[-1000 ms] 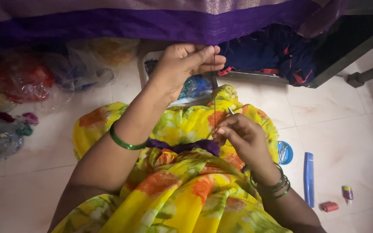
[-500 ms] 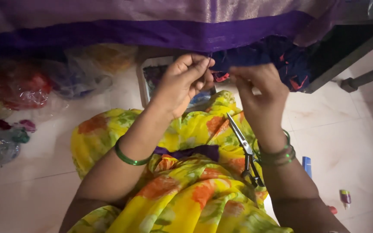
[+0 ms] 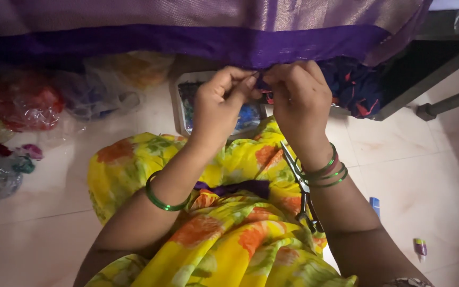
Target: Making and cutting tassels on the edge of a saree using thread and scissors.
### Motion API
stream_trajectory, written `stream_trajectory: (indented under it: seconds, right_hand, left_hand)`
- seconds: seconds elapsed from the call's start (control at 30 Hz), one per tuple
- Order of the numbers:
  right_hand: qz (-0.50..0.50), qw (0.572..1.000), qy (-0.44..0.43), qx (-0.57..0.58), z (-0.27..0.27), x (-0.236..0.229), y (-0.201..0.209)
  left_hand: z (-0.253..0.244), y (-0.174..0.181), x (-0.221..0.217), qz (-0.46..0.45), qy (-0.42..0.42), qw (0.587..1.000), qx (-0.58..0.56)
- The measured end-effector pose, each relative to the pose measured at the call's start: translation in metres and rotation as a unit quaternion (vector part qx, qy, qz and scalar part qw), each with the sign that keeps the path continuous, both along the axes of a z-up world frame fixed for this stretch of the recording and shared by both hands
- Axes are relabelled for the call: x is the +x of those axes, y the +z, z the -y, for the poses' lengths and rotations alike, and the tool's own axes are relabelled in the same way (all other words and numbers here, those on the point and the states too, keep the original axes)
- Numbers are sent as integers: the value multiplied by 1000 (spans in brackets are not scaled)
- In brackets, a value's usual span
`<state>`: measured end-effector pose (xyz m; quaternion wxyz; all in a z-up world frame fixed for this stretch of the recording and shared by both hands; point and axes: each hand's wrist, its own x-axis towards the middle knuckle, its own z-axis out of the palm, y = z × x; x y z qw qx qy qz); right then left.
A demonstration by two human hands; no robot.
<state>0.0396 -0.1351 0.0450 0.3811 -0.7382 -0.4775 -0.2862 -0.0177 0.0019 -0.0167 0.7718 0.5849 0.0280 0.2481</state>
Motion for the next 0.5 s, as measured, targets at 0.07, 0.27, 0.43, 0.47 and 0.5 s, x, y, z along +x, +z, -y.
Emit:
stream_trajectory:
  seconds: [0.07,0.27,0.43,0.47,0.5]
  right_hand:
    - [37,999,-19,-23,0,0,1]
    - [71,996,-21,-53,3,2,2]
    - [101,994,-1,-43,1,-3,9]
    - [107,993,-2,-41,0,-4,11]
    - [108,993,-2,-40,0,-5,11]
  left_hand:
    - [3,0,-1,38,54,996,58]
    - [8,-4,-3,-10,80,994,74]
    - [10,6,-12,54,132,982,123]
    - [10,12,-16,53,193,958,204]
    - [10,14,-17,54,193,958,204]
